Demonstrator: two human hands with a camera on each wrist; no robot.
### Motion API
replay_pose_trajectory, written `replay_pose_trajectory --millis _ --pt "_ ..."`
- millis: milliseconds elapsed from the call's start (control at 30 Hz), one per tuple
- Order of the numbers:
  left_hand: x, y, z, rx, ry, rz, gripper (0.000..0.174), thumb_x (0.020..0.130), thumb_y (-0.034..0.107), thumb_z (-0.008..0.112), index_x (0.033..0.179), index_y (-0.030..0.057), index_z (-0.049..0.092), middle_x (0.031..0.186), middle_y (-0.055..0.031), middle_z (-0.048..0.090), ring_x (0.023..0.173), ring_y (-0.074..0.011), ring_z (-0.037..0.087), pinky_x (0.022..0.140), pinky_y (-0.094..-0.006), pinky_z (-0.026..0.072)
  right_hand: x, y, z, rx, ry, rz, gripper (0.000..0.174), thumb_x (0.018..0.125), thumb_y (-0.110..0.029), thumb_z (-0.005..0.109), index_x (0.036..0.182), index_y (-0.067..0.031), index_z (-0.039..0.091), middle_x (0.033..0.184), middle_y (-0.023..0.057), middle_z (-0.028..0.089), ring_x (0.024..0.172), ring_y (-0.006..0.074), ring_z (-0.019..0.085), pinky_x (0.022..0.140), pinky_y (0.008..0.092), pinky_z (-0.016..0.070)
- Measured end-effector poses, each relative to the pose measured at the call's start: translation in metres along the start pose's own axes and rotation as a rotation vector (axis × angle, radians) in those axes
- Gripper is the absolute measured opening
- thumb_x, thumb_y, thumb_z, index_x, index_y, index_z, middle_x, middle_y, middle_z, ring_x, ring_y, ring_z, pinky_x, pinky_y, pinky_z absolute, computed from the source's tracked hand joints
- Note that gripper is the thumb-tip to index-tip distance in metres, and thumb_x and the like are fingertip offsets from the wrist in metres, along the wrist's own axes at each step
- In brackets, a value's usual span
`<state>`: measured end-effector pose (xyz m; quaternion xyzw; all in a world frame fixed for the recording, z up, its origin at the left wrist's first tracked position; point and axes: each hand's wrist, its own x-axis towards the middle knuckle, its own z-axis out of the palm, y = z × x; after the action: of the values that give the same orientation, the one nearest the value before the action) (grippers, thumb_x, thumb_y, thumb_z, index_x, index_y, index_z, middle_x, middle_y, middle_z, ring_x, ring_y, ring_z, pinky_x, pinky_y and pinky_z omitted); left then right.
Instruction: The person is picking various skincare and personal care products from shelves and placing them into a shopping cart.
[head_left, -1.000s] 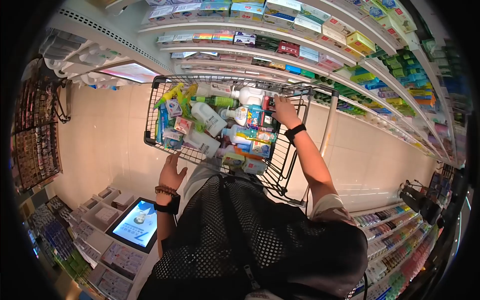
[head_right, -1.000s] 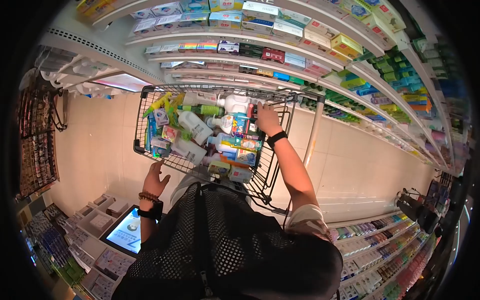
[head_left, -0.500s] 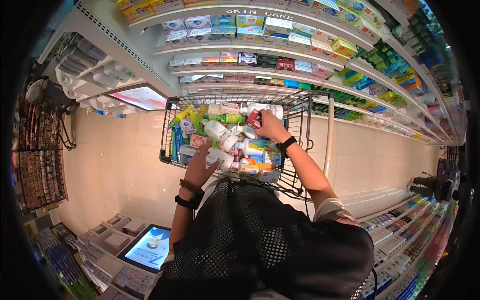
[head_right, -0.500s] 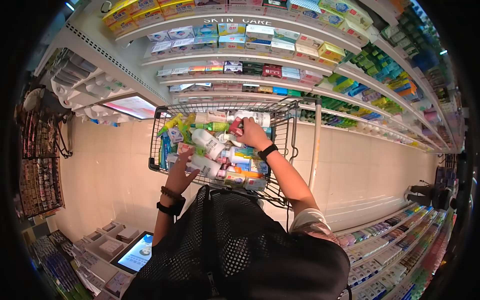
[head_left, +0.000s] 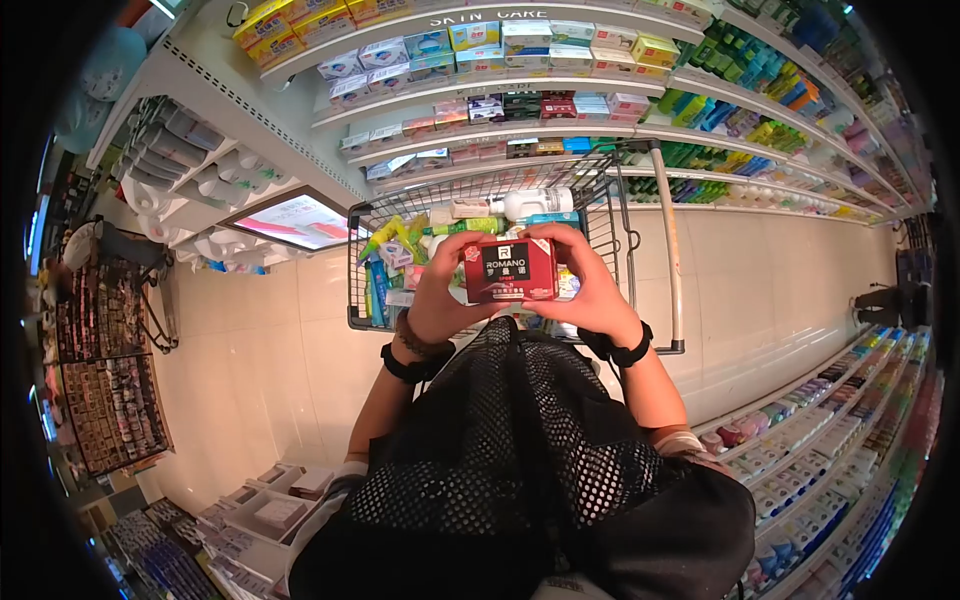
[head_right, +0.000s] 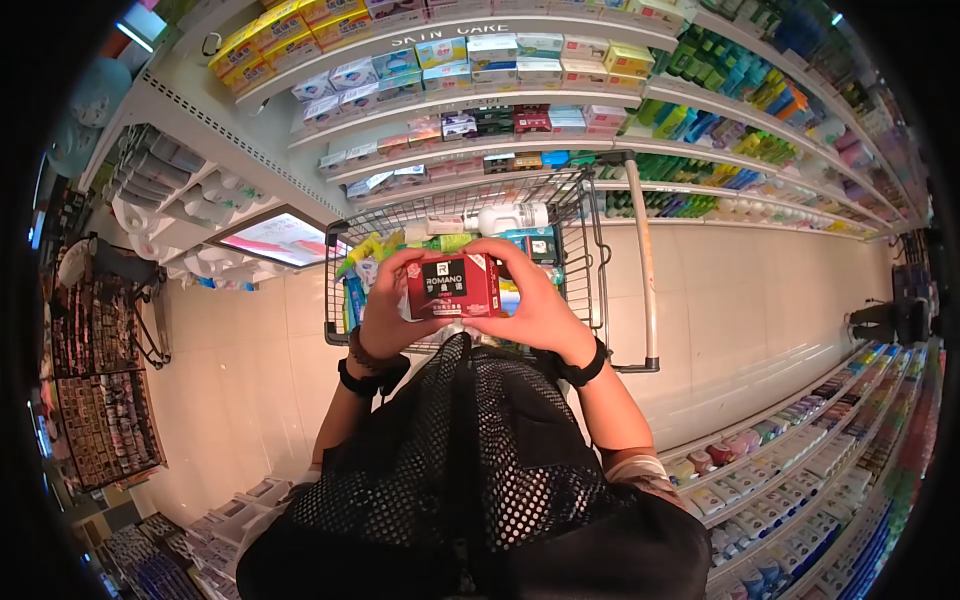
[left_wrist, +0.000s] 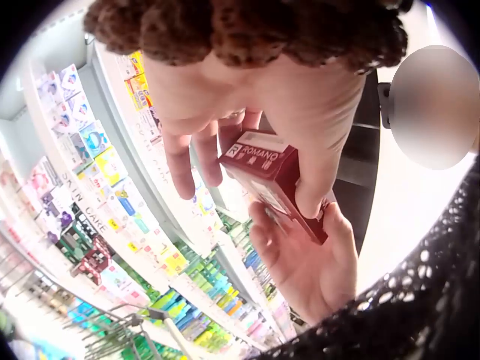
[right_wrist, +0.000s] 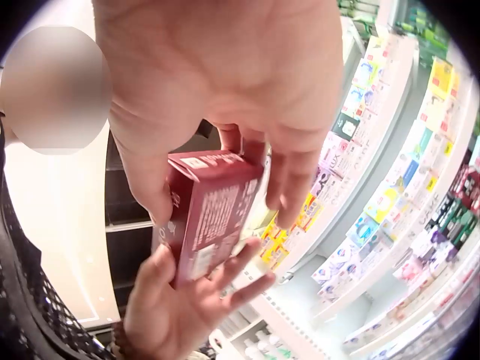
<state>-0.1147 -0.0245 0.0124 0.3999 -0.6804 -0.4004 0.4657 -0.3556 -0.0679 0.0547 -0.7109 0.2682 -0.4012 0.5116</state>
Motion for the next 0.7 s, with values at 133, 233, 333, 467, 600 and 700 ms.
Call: replay_pose_trajectory --millis 133,233,333,467,600,700 --pt "0.009 0.026 0.004 -0.210 0.202 0.129 0.112 0.063 -0.002 0.090 0.153 0.0035 0.024 0.135 -0.0186 0.054 0.129 -0.0303 0.056 0.106 -0.0411 0.0490 -0.003 -0.007 -0.003 -0.768 -0.132 -0.110 0.064 0.083 -0.014 0.078 0.142 -0.0073 0.054 0.144 0.0166 0.052 0.131 0.0289 0.055 0.104 0.0407 0.0505" --pt "0.017 0.037 0.003 0.152 0.082 0.222 0.115 0.062 0.007 0.094 0.155 0.0013 0.025 0.129 -0.0188 0.060 0.118 -0.0320 0.063 0.101 -0.0420 0.0505 -0.009 -0.004 0.006 0.253 -0.011 0.196 0.071 0.092 -0.013 0.072 0.156 -0.0063 0.040 0.141 0.0151 0.057 0.121 0.0197 0.060 0.097 0.0339 0.0521" --pt "0.025 0.055 0.009 0.577 0.057 0.379 0.113 0.059 0.015 0.097 0.152 0.0003 0.035 0.124 -0.0170 0.064 0.112 -0.0345 0.064 0.097 -0.0439 0.0507 -0.010 -0.012 0.005 0.539 -0.053 0.291 0.063 0.099 -0.011 0.063 0.156 -0.0042 0.036 0.128 0.0121 0.065 0.113 0.0144 0.062 0.091 0.0305 0.0531" --pt "0.028 0.068 0.006 0.619 0.102 0.410 0.109 0.057 0.020 0.098 0.147 -0.0006 0.042 0.121 -0.0157 0.066 0.110 -0.0342 0.064 0.094 -0.0458 0.0501 -0.005 -0.013 0.015 0.575 0.071 0.328 0.054 0.103 -0.014 0.057 0.153 -0.0043 0.040 0.113 0.0074 0.070 0.101 0.0120 0.065 0.090 0.0274 0.0509" --pt "0.023 0.059 -0.003 0.446 0.121 0.358 0.107 0.056 0.021 0.099 0.145 -0.0004 0.044 0.122 -0.0156 0.066 0.110 -0.0332 0.064 0.095 -0.0450 0.0495 -0.007 -0.013 0.010 0.789 0.166 0.360 0.049 0.103 -0.015 0.055 0.150 -0.0036 0.044 0.116 0.0086 0.069 0.106 0.0149 0.067 0.095 0.0289 0.0527" --pt "0.019 0.058 -0.004 0.394 0.152 0.370 0.098 0.057 0.021 0.098 0.139 -0.0016 0.049 0.119 -0.0143 0.068 0.112 -0.0355 0.063 0.099 -0.0470 0.0490 -0.010 -0.010 0.007 0.718 0.132 0.324 0.047 0.103 -0.016 0.054 0.148 -0.0033 0.045 0.122 0.0104 0.067 0.111 0.0149 0.065 0.096 0.0298 0.0530"
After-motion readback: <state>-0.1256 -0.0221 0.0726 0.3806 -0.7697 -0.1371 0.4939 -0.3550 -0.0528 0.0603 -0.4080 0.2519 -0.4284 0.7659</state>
